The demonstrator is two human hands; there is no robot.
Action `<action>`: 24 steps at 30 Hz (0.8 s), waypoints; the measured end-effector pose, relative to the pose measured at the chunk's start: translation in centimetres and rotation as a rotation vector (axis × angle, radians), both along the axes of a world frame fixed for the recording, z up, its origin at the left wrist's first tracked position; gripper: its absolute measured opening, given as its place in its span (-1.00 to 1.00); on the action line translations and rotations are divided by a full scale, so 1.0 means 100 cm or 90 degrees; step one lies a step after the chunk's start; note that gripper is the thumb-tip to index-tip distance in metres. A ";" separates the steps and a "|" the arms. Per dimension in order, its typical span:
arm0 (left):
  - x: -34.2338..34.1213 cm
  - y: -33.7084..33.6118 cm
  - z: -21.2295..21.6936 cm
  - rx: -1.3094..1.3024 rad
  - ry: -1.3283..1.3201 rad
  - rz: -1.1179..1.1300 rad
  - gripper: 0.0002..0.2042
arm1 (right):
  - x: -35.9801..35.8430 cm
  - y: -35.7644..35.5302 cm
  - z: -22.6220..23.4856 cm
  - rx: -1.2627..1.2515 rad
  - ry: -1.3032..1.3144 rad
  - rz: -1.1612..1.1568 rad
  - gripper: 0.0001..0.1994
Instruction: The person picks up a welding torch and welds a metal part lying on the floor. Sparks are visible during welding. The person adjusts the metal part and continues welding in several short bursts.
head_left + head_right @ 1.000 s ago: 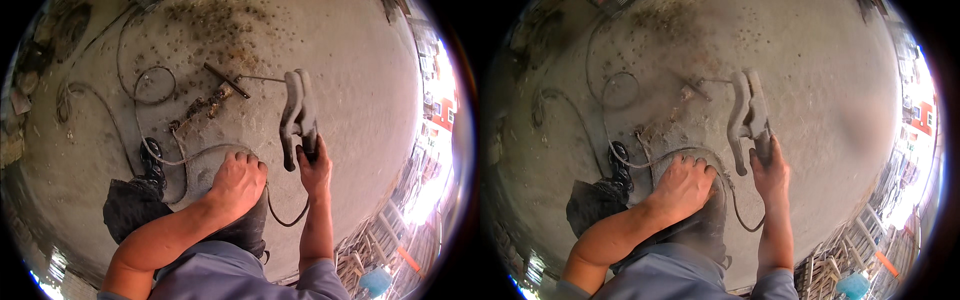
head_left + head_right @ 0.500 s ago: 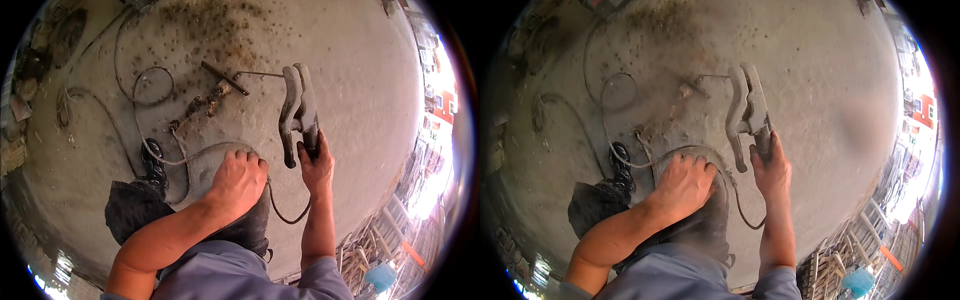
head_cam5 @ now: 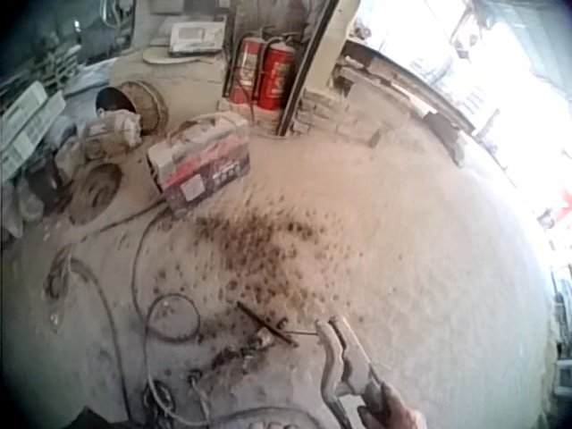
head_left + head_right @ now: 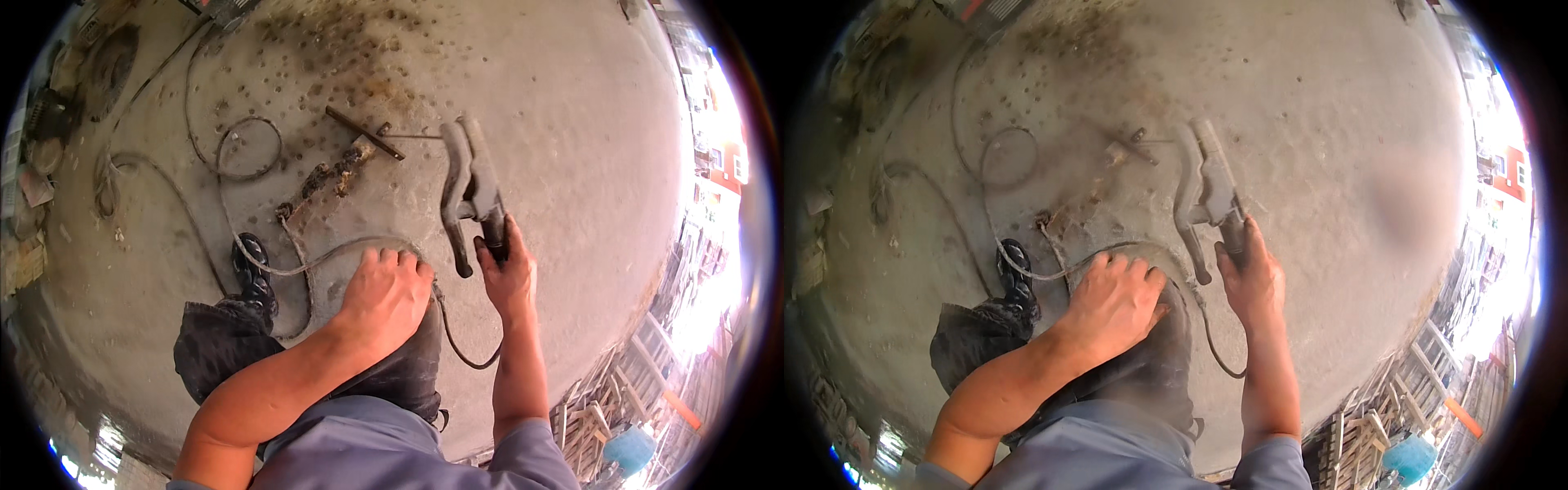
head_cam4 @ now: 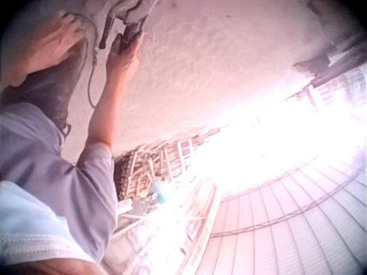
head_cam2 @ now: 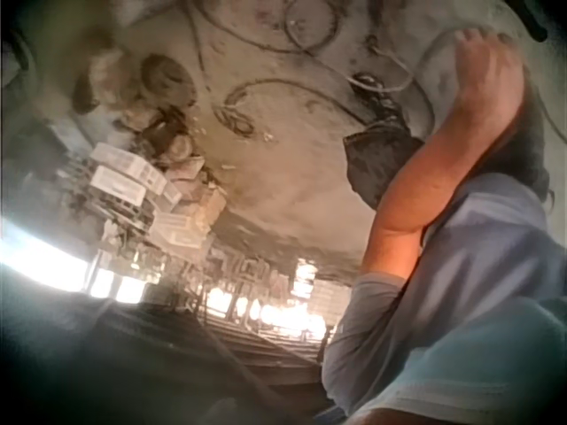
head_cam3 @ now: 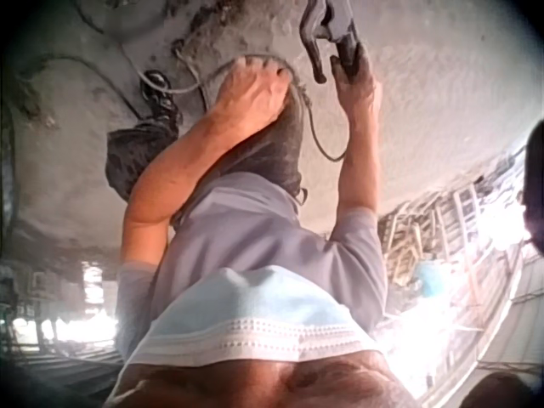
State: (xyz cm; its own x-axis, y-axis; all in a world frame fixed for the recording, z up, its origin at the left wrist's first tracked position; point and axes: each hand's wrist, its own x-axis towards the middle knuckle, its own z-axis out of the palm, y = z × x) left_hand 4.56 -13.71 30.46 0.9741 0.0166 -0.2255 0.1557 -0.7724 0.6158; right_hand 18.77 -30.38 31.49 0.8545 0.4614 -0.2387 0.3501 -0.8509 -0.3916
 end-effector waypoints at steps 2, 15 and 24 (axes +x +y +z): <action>0.003 0.002 -0.001 0.005 0.008 0.002 -0.71 | -0.002 0.005 0.006 -0.030 -0.013 -0.032 -0.41; 0.002 0.001 -0.003 0.005 -0.035 0.007 -0.72 | -0.001 0.003 0.007 -0.008 -0.007 -0.016 -0.41; 0.004 -0.002 -0.004 0.009 -0.053 -0.003 -0.72 | -0.004 -0.001 0.000 -0.016 -0.038 -0.011 -0.41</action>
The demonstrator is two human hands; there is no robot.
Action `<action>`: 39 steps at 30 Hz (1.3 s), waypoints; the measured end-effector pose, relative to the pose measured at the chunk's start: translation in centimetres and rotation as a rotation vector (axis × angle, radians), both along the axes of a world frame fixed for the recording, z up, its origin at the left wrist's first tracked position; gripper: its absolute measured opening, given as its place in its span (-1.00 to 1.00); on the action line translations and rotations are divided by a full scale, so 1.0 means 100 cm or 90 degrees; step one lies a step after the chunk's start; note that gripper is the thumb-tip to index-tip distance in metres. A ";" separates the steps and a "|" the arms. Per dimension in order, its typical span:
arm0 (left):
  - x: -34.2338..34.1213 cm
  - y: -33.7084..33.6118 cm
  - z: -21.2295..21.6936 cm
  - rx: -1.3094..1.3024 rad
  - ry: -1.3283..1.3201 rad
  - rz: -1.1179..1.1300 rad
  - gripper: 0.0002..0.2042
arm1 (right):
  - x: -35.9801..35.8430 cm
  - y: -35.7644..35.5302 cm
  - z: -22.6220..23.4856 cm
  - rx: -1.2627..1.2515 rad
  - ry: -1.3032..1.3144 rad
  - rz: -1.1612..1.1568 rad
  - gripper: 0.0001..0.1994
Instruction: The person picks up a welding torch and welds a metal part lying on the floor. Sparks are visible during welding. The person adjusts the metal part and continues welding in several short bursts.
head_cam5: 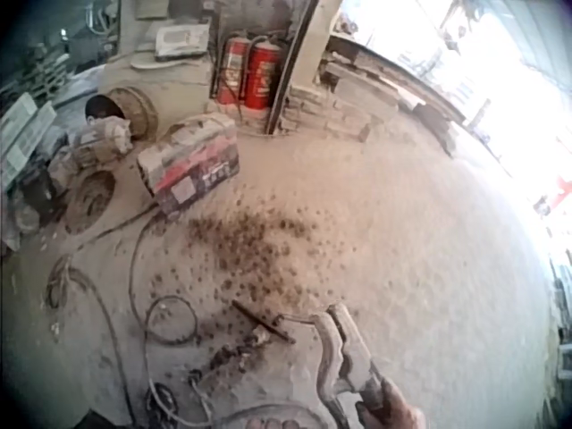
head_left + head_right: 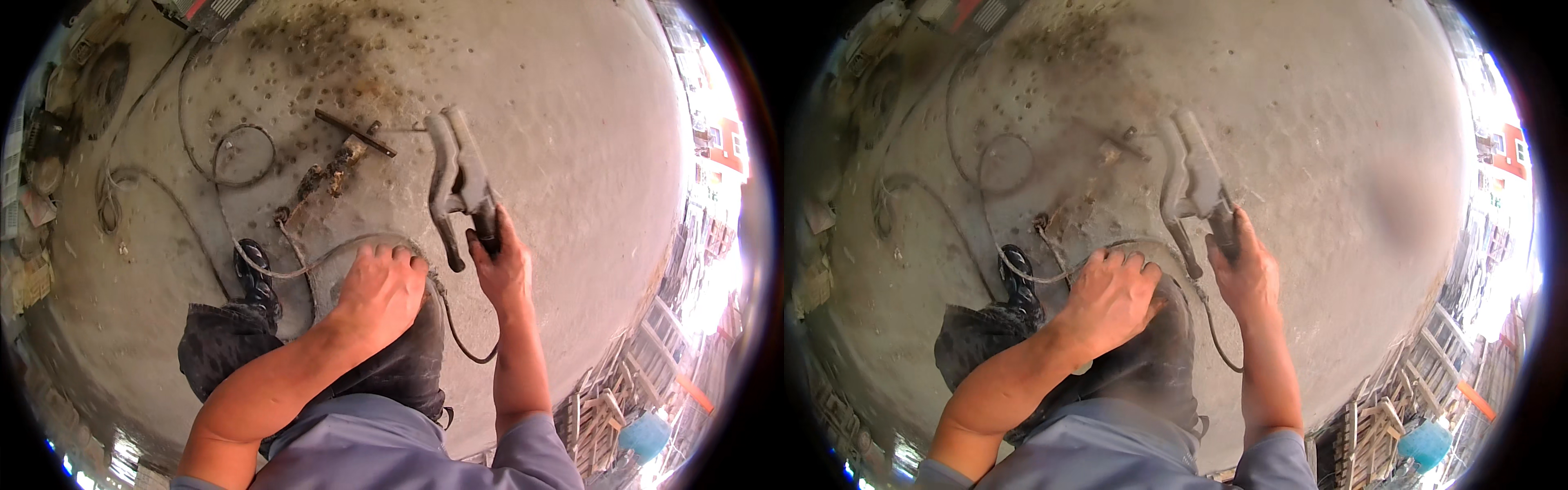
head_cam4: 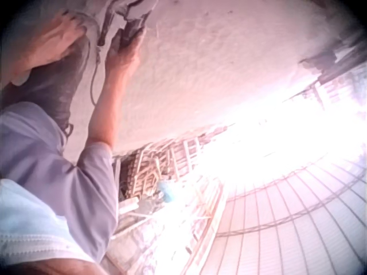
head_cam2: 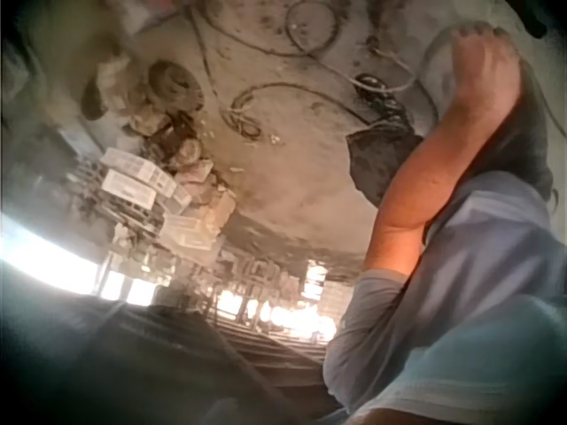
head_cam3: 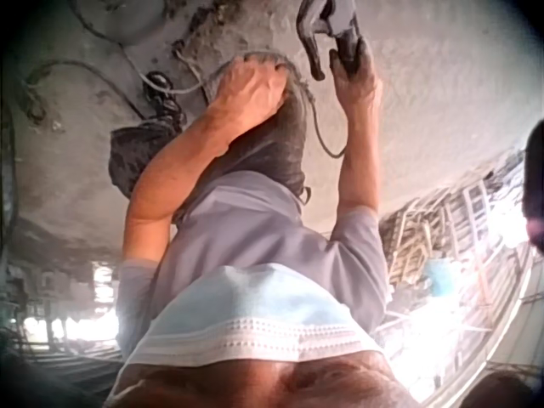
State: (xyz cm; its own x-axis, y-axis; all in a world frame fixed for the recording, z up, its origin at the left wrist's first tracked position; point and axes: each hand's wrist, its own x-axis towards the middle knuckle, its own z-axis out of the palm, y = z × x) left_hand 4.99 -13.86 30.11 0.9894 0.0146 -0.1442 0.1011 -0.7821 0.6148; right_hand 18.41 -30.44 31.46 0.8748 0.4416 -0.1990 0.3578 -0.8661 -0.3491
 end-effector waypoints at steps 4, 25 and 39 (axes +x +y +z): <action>0.000 0.003 0.000 0.013 0.012 -0.001 -0.72 | 0.000 0.004 0.006 0.045 -0.007 -0.007 -0.41; 0.002 -0.003 -0.002 -0.006 0.009 -0.006 -0.71 | -0.002 -0.005 -0.004 0.024 0.024 -0.042 -0.41; 0.001 0.000 0.003 -0.014 0.025 0.008 -0.72 | -0.004 -0.005 0.003 0.029 -0.001 -0.030 -0.41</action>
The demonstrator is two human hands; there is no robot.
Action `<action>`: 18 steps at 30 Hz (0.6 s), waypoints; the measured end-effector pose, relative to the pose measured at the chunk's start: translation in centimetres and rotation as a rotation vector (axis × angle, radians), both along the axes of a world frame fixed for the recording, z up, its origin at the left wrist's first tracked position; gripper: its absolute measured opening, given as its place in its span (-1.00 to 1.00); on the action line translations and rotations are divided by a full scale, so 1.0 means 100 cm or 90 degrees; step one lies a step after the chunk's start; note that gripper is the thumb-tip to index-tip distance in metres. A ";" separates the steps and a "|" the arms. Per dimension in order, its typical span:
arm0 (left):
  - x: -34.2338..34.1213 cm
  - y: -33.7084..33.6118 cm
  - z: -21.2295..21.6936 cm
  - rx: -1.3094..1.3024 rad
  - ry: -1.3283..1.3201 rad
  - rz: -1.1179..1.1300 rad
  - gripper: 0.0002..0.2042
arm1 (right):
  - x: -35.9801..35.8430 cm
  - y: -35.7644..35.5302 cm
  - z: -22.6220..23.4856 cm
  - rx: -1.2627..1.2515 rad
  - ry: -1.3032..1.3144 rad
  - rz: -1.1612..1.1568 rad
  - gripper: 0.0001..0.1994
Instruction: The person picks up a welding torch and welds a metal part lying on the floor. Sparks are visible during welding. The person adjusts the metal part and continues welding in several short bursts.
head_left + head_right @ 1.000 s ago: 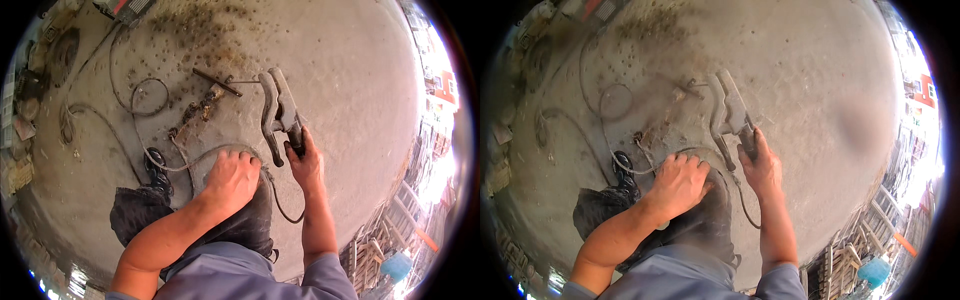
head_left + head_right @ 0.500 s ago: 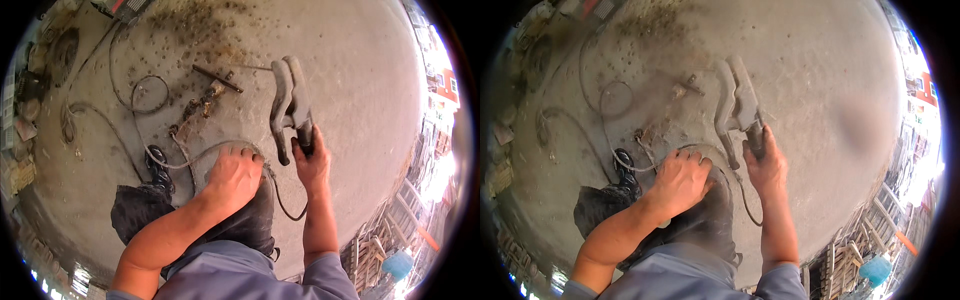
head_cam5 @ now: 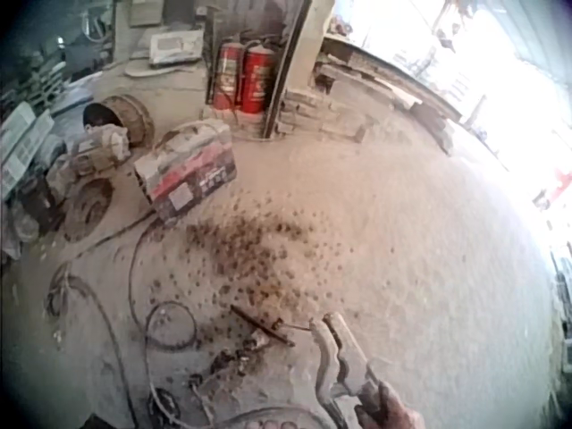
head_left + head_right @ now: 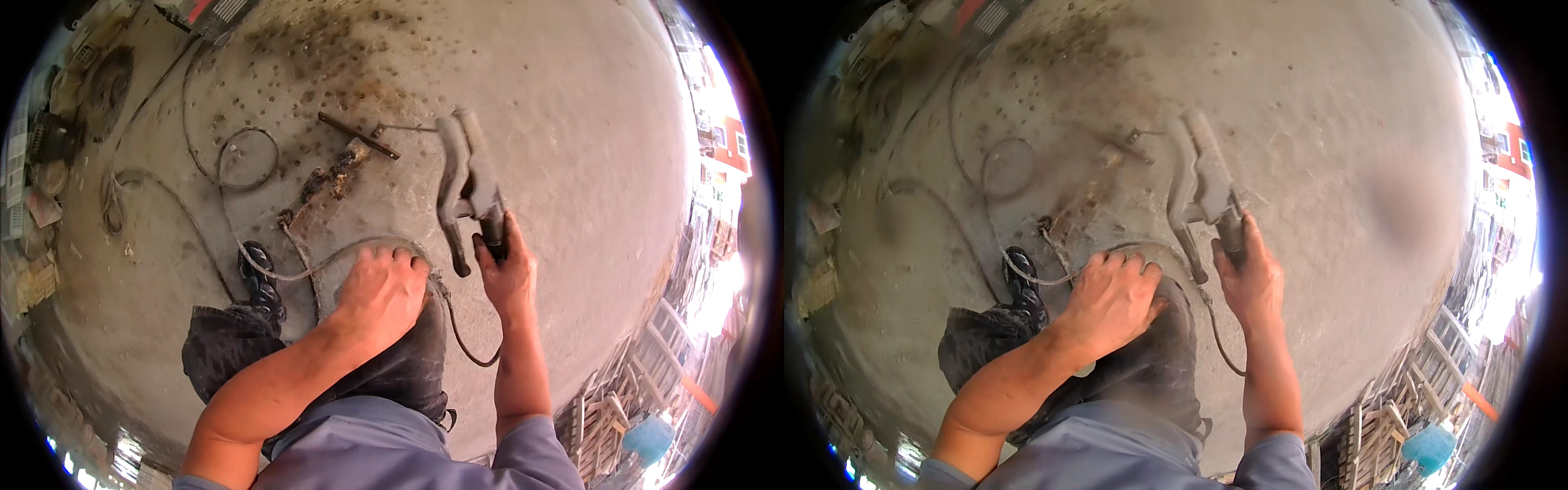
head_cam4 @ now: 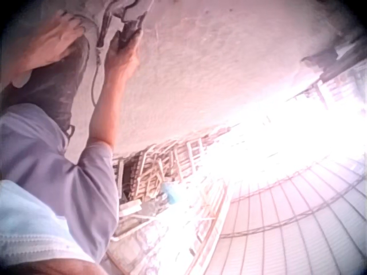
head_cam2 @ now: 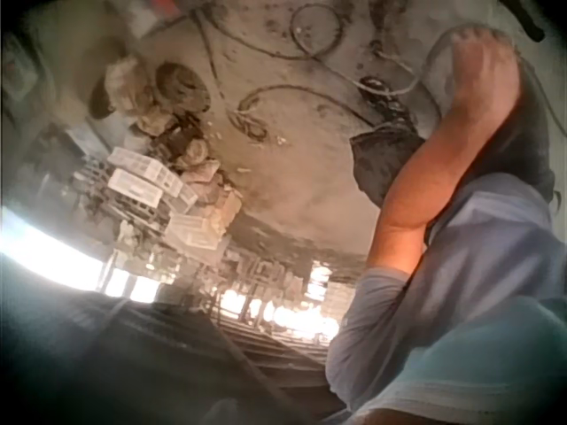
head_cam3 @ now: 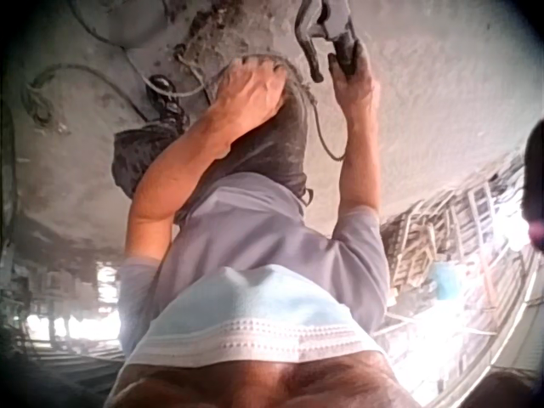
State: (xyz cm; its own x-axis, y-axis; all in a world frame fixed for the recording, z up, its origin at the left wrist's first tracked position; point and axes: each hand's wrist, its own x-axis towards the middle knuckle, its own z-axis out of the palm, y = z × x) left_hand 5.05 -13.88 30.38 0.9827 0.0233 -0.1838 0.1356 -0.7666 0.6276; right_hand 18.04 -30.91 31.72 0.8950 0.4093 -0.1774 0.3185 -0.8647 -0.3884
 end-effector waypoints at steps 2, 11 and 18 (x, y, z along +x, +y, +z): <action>0.002 0.001 -0.001 0.009 0.006 -0.005 -0.71 | 0.003 0.005 0.002 0.043 -0.001 -0.021 -0.41; 0.005 0.007 0.002 -0.024 -0.006 0.012 -0.69 | 0.005 0.010 -0.001 0.055 -0.012 -0.001 -0.40; 0.003 0.011 -0.005 0.004 0.025 0.010 -0.69 | -0.004 -0.013 0.004 0.059 0.018 -0.037 -0.42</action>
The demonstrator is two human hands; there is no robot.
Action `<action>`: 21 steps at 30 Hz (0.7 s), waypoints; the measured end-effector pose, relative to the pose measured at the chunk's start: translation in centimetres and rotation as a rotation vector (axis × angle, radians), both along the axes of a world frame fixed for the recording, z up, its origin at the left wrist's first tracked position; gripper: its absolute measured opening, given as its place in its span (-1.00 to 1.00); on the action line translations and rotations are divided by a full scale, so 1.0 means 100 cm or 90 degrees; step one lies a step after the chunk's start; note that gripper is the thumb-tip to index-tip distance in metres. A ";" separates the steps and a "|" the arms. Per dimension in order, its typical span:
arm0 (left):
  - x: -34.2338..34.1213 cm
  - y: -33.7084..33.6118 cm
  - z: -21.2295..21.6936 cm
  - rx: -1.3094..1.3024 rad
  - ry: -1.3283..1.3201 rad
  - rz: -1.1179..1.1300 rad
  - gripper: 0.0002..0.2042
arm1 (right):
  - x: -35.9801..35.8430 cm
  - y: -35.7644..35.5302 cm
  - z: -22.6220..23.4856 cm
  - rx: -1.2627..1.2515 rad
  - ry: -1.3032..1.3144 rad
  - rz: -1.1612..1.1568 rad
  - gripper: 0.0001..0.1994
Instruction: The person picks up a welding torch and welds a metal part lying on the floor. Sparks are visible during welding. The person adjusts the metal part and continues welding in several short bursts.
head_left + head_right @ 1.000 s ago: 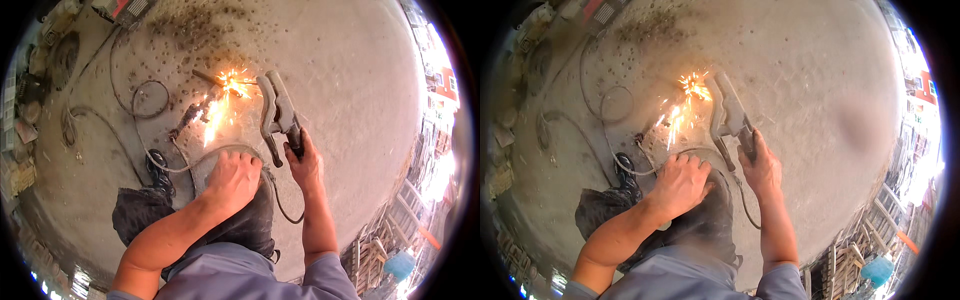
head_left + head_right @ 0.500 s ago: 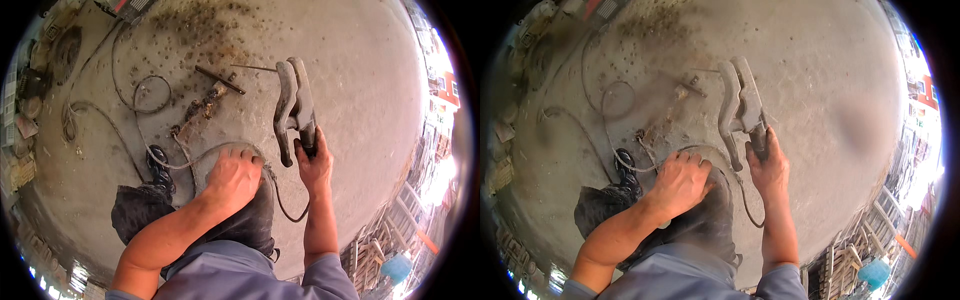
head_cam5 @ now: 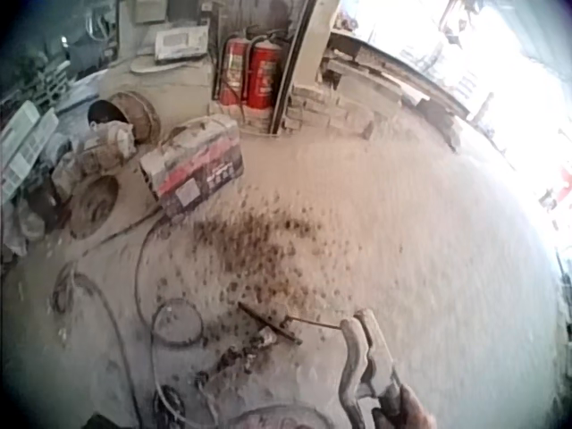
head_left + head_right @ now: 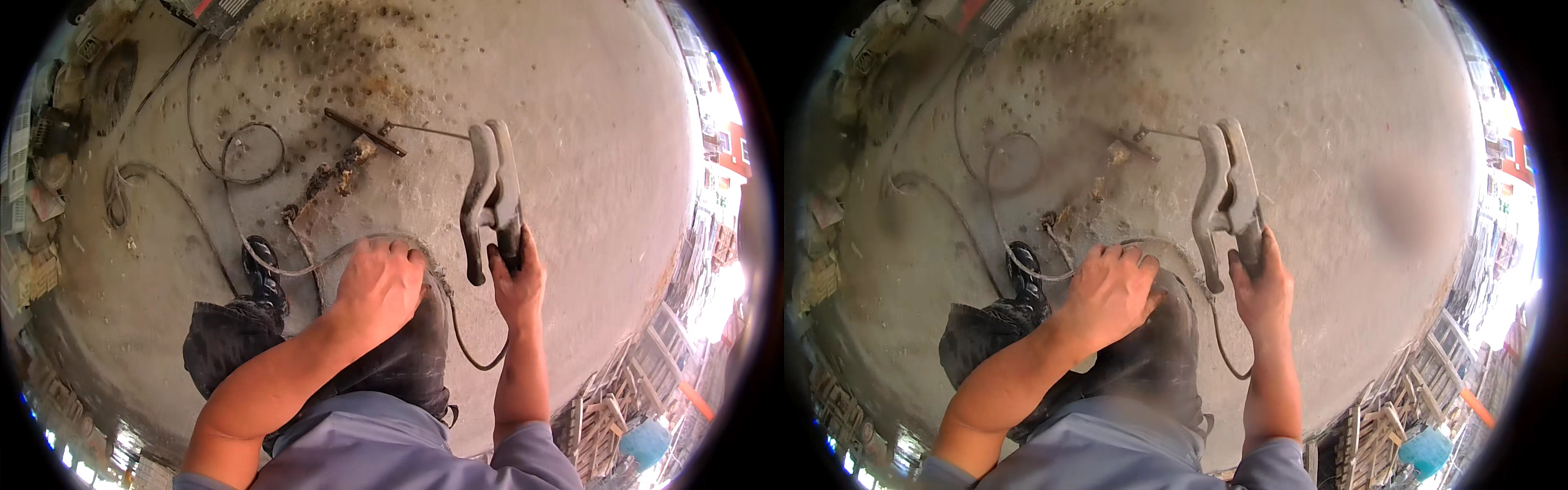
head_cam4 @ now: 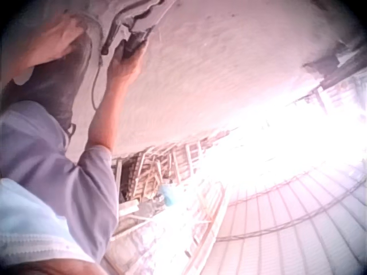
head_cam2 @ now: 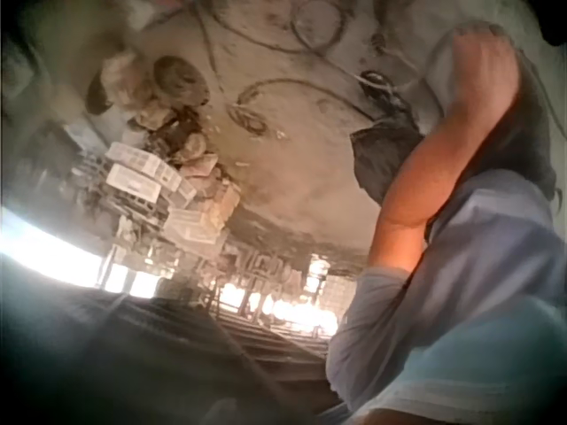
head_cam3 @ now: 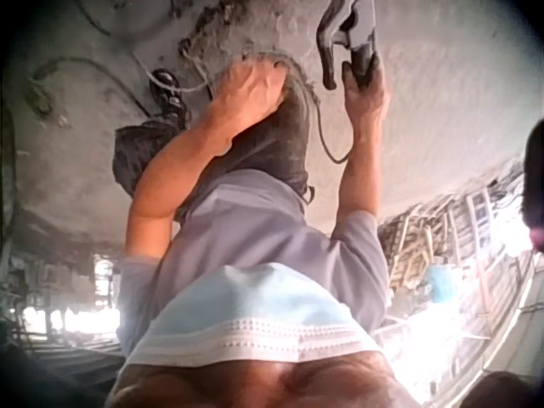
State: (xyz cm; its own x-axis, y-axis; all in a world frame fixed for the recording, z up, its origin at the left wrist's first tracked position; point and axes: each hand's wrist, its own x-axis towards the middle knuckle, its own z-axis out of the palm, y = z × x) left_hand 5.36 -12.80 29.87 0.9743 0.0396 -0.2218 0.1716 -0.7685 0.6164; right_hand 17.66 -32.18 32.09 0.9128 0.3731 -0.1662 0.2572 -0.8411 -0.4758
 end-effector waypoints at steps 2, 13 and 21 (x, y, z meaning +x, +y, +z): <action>0.001 0.003 -0.004 -0.001 0.013 0.004 -0.68 | -0.005 -0.009 0.003 -0.006 0.012 -0.036 -0.43; 0.047 0.025 0.004 -0.967 0.064 0.530 -0.60 | -0.040 -0.040 0.012 0.235 0.161 -0.109 -0.46; 0.043 0.013 0.000 -1.333 0.136 0.585 -0.63 | -0.065 -0.055 0.005 0.228 0.166 0.078 -0.42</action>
State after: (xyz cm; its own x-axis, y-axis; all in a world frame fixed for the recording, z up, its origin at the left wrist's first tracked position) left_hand 9.65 -11.50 29.91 0.8022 -0.0369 -0.5959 0.1308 0.9847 0.1151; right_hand 11.15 -37.70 32.58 0.8030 0.5515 -0.2258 0.1775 -0.5830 -0.7928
